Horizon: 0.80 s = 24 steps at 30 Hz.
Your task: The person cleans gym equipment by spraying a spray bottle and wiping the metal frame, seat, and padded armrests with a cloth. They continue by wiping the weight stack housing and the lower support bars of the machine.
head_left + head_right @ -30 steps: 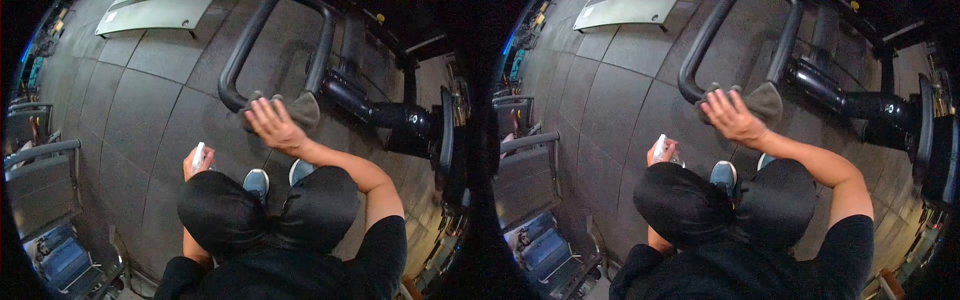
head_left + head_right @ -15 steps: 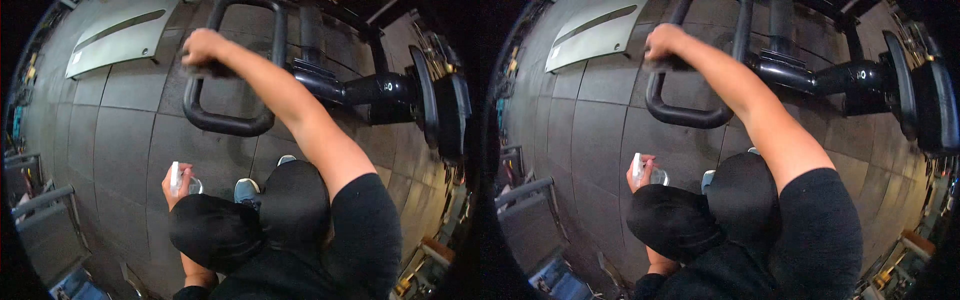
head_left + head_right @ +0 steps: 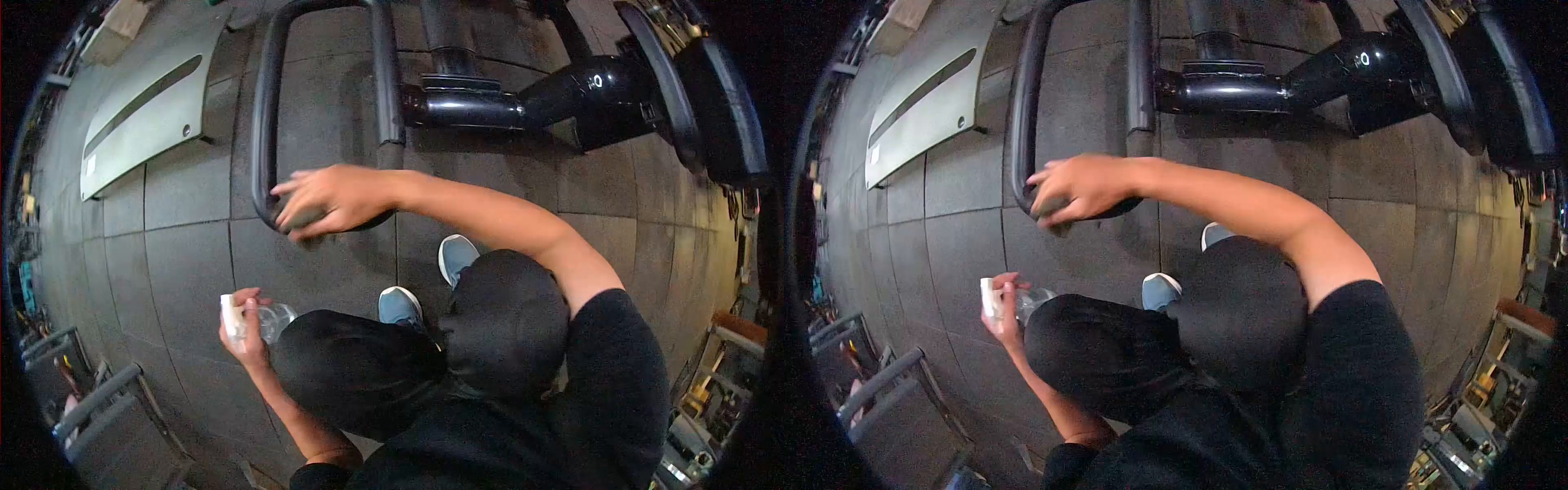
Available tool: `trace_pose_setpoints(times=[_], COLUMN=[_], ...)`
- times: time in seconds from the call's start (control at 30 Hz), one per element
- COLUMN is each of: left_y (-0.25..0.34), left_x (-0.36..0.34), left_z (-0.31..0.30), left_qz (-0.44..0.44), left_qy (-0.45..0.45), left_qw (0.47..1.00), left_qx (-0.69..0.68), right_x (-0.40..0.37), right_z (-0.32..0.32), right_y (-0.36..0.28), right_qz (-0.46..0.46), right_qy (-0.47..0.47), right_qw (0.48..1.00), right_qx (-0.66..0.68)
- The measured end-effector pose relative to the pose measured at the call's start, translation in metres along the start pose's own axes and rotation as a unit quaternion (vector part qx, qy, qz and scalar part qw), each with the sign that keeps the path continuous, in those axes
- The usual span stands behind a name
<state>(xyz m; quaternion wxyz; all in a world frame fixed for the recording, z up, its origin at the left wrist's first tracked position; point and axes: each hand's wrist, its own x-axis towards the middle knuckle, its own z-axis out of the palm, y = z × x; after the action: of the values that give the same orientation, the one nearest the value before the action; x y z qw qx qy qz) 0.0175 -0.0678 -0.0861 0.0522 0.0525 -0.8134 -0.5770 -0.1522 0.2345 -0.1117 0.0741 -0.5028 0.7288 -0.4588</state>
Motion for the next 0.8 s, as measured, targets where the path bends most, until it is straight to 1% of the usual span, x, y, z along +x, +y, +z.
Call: trace_pose_setpoints(times=[0.03, 0.07, 0.1, 0.13, 0.17, 0.2, 0.23, 0.3, 0.33, 0.37, 0.4, 0.43, 0.47, 0.5, 0.53, 0.57, 0.6, 0.63, 0.67, 0.7, 0.77, 0.8], left_y=[0.003, 0.009, 0.015, 0.025, 0.035, 0.042, 0.049, 0.058, 0.062, 0.065, 0.064, 0.067, 0.07, 0.073, 0.074, 0.072, 0.07, 0.069, 0.069, 0.071, 0.075, 0.076], left_x=[0.009, 0.018, 0.026, 0.034, 0.042, 0.05, 0.056, 0.066, 0.07, 0.074, 0.077, 0.079, 0.079, 0.08, 0.081, 0.079, 0.078, 0.078, 0.076, 0.072, 0.074, 0.075], left_z=[-0.001, 0.0, 0.003, 0.005, 0.01, 0.015, 0.02, 0.028, 0.033, 0.036, 0.039, 0.044, 0.049, 0.054, 0.055, 0.056, 0.057, 0.058, 0.06, 0.057, 0.056, 0.055], left_qz=[0.03, 0.041, 0.048, 0.056, 0.065, 0.064, 0.079, 0.092, 0.118, 0.145, 0.147, 0.148, 0.136, 0.126, 0.129, 0.108, 0.085, 0.084, 0.083, 0.078, 0.077, 0.074], left_qy=[0.001, 0.007, 0.005, 0.0, -0.004, -0.011, -0.015, -0.026, -0.028, -0.029, -0.039, -0.039, -0.048, -0.056, -0.055, -0.057, -0.058, -0.058, -0.054, -0.053, -0.062, -0.062], left_qw=[0.999, 0.999, 0.999, 0.998, 0.998, 0.998, 0.997, 0.995, 0.992, 0.989, 0.988, 0.988, 0.989, 0.989, 0.989, 0.991, 0.993, 0.993, 0.994, 0.995, 0.995, 0.995], left_qx=[0.012, 0.025, 0.026, 0.018, 0.012, 0.011, 0.009, 0.013, 0.015, 0.016, -0.011, -0.009, -0.03, -0.05, -0.047, -0.054, -0.061, -0.055, -0.036, -0.017, -0.006, -0.013], right_x=[-0.03, -0.059, -0.089, -0.119, -0.15, -0.18, -0.21, -0.268, -0.28, -0.291, -0.299, -0.296, -0.281, -0.27, -0.273, -0.263, -0.252, -0.237, -0.206, -0.177, -0.152, -0.151], right_z=[-0.018, -0.039, -0.063, -0.083, -0.094, -0.105, -0.116, -0.135, -0.134, -0.133, -0.132, -0.126, -0.111, -0.094, -0.072, -0.055, -0.048, -0.044, -0.052, -0.043, -0.037, -0.044], right_y=[-0.009, -0.015, -0.03, -0.052, -0.06, -0.068, -0.072, -0.064, -0.05, -0.031, -0.011, 0.01, 0.036, 0.069, 0.122, 0.135, 0.147, 0.155, 0.136, 0.136, 0.163, 0.164], right_qz=[0.086, 0.09, 0.107, 0.179, 0.206, 0.217, 0.223, 0.168, 0.17, 0.182, 0.191, 0.19, 0.256, 0.313, 0.36, 0.445, 0.427, 0.405, 0.379, 0.35, 0.343, 0.345], right_qy=[0.068, 0.166, 0.263, 0.33, 0.424, 0.519, 0.591, 0.702, 0.707, 0.728, 0.742, 0.743, 0.666, 0.568, 0.526, 0.339, 0.353, 0.344, 0.293, 0.247, 0.339, 0.34], right_qw=[0.994, 0.982, 0.956, 0.922, 0.881, 0.826, 0.773, 0.683, 0.677, 0.66, 0.641, 0.641, 0.675, 0.687, 0.71, 0.669, 0.686, 0.705, 0.796, 0.829, 0.829, 0.828], right_qx=[0.007, -0.004, -0.077, -0.096, -0.046, 0.008, 0.06, 0.111, 0.114, 0.035, -0.044, -0.042, -0.187, -0.326, -0.301, -0.49, -0.471, -0.47, -0.37, -0.361, -0.282, -0.283])
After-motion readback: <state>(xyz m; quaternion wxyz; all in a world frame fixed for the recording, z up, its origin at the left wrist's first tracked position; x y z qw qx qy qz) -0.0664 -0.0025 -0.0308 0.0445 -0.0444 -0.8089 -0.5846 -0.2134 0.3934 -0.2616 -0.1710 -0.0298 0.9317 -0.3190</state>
